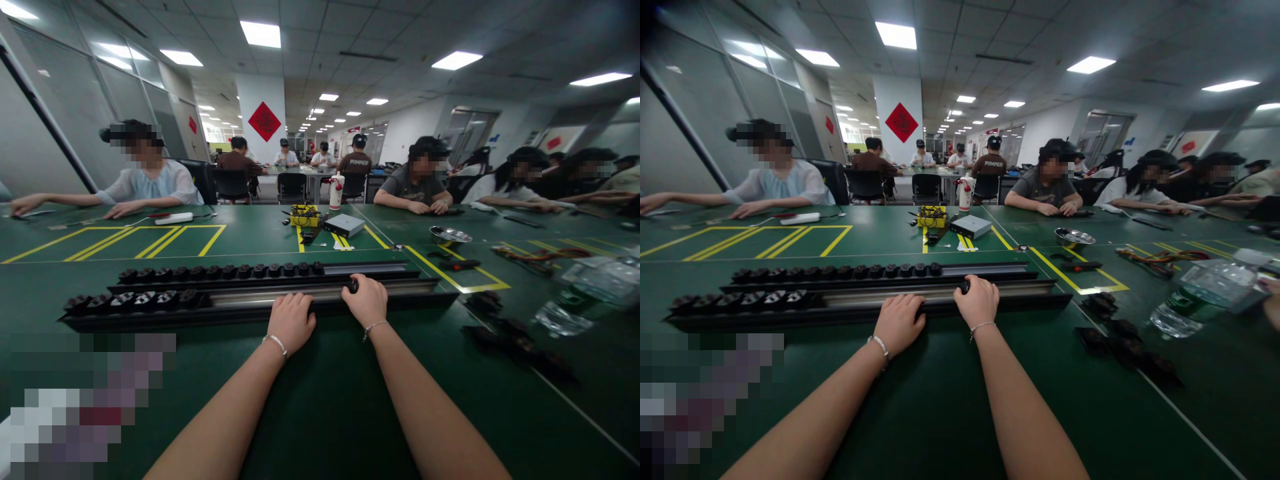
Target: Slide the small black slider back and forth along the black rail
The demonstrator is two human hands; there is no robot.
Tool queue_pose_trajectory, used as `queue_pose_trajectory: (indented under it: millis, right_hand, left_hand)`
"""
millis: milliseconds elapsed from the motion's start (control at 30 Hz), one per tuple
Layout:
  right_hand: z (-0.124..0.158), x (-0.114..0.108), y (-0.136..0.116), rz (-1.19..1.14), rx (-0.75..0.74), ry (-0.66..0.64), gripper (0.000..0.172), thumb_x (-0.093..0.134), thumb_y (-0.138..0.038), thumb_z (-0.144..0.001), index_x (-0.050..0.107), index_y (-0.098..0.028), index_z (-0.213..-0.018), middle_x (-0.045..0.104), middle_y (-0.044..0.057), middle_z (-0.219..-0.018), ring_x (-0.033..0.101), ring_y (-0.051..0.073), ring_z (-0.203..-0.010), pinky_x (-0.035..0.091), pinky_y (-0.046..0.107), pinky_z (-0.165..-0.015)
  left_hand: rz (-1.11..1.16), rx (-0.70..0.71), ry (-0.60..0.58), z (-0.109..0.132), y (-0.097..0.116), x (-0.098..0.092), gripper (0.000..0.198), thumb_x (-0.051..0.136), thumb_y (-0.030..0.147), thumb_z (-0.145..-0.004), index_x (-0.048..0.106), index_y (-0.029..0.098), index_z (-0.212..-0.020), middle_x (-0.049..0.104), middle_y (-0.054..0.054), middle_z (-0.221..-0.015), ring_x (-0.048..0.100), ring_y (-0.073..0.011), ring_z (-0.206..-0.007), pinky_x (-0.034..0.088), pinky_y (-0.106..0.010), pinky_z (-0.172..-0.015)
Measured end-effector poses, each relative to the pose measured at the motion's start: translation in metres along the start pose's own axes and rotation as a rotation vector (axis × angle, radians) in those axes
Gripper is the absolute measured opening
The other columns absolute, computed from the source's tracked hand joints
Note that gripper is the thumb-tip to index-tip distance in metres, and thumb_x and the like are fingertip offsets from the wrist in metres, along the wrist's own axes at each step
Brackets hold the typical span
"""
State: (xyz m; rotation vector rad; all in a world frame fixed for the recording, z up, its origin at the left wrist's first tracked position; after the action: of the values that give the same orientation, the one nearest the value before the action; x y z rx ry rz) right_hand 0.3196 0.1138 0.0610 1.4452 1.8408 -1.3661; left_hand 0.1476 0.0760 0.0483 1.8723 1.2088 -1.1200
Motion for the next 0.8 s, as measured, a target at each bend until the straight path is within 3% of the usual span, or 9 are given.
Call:
queue_pose_trajectory:
  millis: [800]
  right_hand:
    - [-0.0021,-0.0007,0.0020,-0.024,0.052,-0.033,0.030,0.051,-0.027,-0.072,0.057,-0.022,-0.101,0.065,0.005,-0.095,0.054,0.021,-0.096,0.031,0.035,-0.089]
  left_hand:
    - [-0.011,-0.002,0.016,-0.0014,0.0004,-0.0004,0.023,0.047,0.028,-0.079,0.057,0.023,-0.099,0.064,-0.003,-0.096,0.053,-0.0218,-0.092,0.034,-0.038,-0.081]
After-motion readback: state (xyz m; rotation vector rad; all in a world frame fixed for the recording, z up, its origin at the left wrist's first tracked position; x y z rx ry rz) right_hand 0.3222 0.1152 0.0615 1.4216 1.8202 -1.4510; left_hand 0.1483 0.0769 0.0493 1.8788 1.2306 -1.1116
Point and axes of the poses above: each hand's wrist, its own z-axis away from the middle knuckle, its own x-axis out of the palm, y = z × x, the point moved 10 cm from there along -z, towards the middle knuckle
